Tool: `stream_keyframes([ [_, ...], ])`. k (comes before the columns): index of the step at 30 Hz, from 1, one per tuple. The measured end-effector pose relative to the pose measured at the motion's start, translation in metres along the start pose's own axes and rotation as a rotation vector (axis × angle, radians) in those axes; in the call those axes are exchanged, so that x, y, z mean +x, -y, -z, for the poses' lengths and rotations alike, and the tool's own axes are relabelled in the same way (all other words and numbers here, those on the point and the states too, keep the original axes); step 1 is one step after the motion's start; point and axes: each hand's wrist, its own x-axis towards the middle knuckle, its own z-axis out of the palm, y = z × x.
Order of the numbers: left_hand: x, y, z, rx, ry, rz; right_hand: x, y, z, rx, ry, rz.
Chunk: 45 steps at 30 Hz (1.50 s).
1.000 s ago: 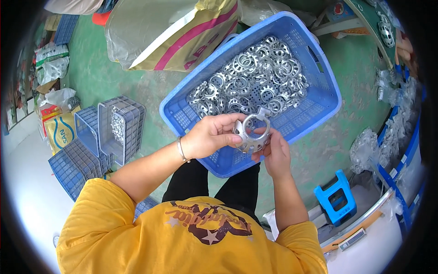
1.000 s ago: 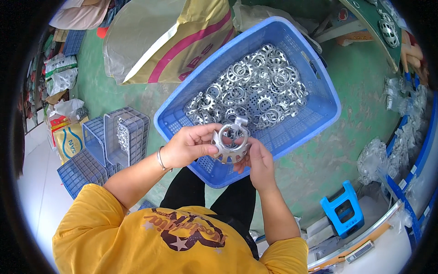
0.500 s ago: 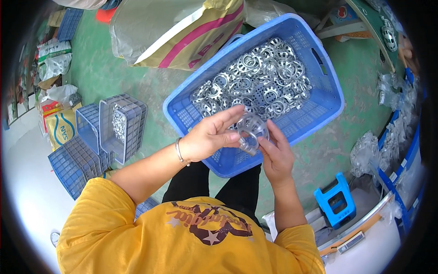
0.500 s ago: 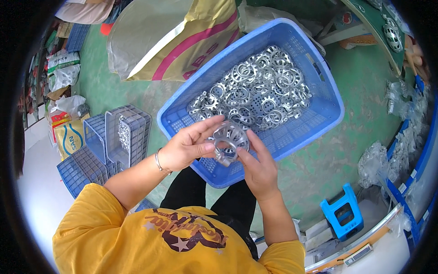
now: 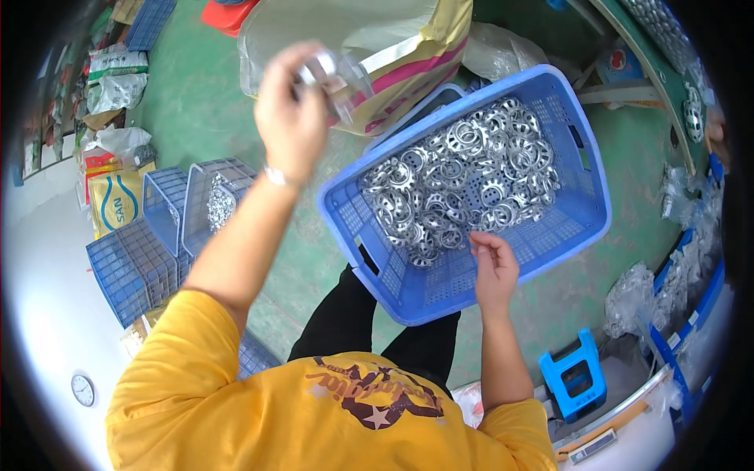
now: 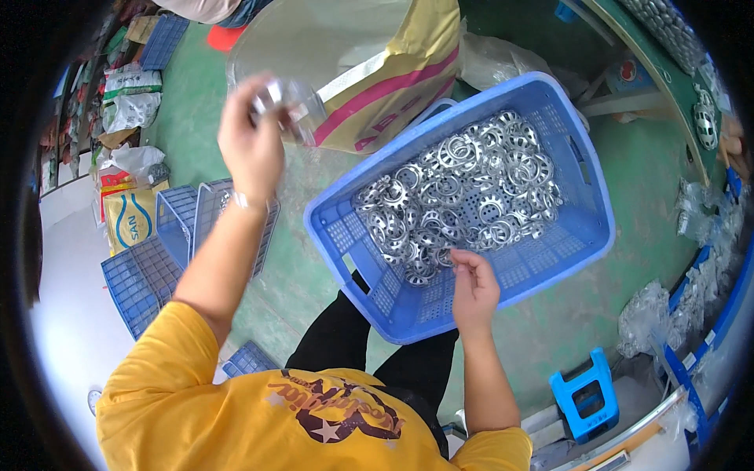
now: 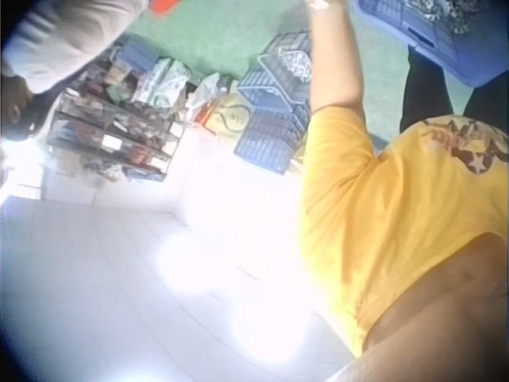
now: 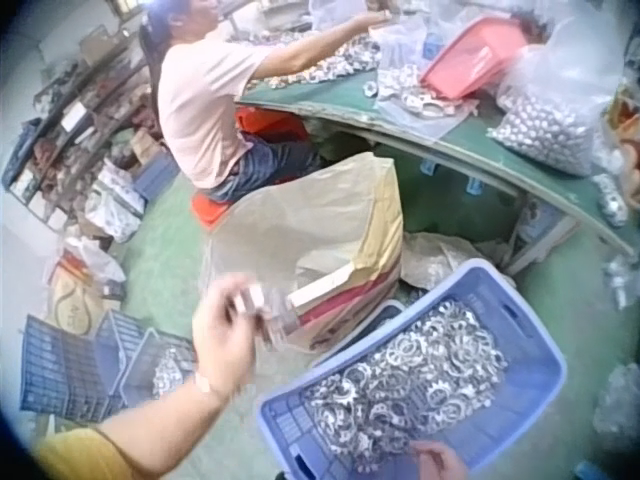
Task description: The person sorts through a blue basket of small metal objects by hand, picking them up to look at them and then placing them into a white bag.
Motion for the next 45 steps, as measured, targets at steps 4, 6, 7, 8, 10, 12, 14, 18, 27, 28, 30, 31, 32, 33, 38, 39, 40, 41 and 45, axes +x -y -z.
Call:
stream_keyframes([
  [4,0.074,0.067,0.015,0.583,0.075,-0.029,0.014,-0.067,0.020,-0.538,0.144,-0.153],
  [6,0.082,0.115,0.024,0.591,0.327,0.129,0.029,-0.093,0.020,-0.817,0.234,-0.281],
  [7,0.079,0.119,0.017,0.561,0.489,0.263,0.035,-0.107,0.024,-0.910,0.263,-0.287],
  [8,0.080,0.119,0.012,0.555,0.653,0.384,0.043,-0.118,0.024,-0.996,0.299,-0.290],
  [10,0.075,0.112,0.006,0.456,0.714,0.576,0.060,-0.137,0.017,-1.085,0.370,-0.346],
  [12,0.066,0.096,0.004,0.378,0.558,0.376,0.074,-0.151,0.003,-1.157,0.345,-0.265],
  [14,0.050,0.079,0.004,0.261,0.344,0.046,0.083,-0.171,-0.010,-1.241,0.343,-0.253],
  [18,-0.018,0.033,0.006,0.184,0.306,-0.164,0.097,-0.196,-0.012,-1.297,0.394,-0.358],
  [27,-0.171,0.036,-0.001,-0.143,0.844,0.874,0.026,-0.013,-0.028,-0.777,0.528,0.263],
  [28,-0.166,0.021,-0.009,-0.385,0.790,1.126,0.018,0.006,-0.028,-0.737,0.487,0.348],
  [30,-0.157,0.006,-0.013,-0.686,0.761,1.428,0.003,0.028,-0.026,-0.648,0.408,0.511],
  [31,-0.157,0.004,-0.013,-0.734,0.787,1.362,-0.005,0.029,-0.022,-0.388,0.317,0.354],
  [32,-0.157,0.002,-0.010,-0.778,0.811,1.296,-0.012,0.027,-0.018,-0.127,0.223,0.196],
  [33,-0.157,0.001,-0.007,-0.819,0.834,1.229,-0.016,0.026,-0.014,0.134,0.128,0.037],
  [38,-0.143,-0.019,-0.005,-0.854,0.983,1.185,-0.014,0.027,0.015,0.166,0.211,-0.499],
  [39,-0.144,-0.021,-0.007,-0.808,1.021,1.090,-0.014,0.030,0.015,0.218,0.263,-0.558],
  [40,-0.147,-0.023,-0.008,-0.763,1.051,0.995,-0.014,0.035,0.014,0.268,0.320,-0.618],
  [41,-0.149,-0.024,-0.010,-0.718,1.079,0.899,-0.014,0.040,0.013,0.318,0.377,-0.676],
  [45,-0.132,-0.050,-0.014,-0.334,1.240,0.504,-0.014,0.038,0.016,0.397,0.426,-0.642],
])
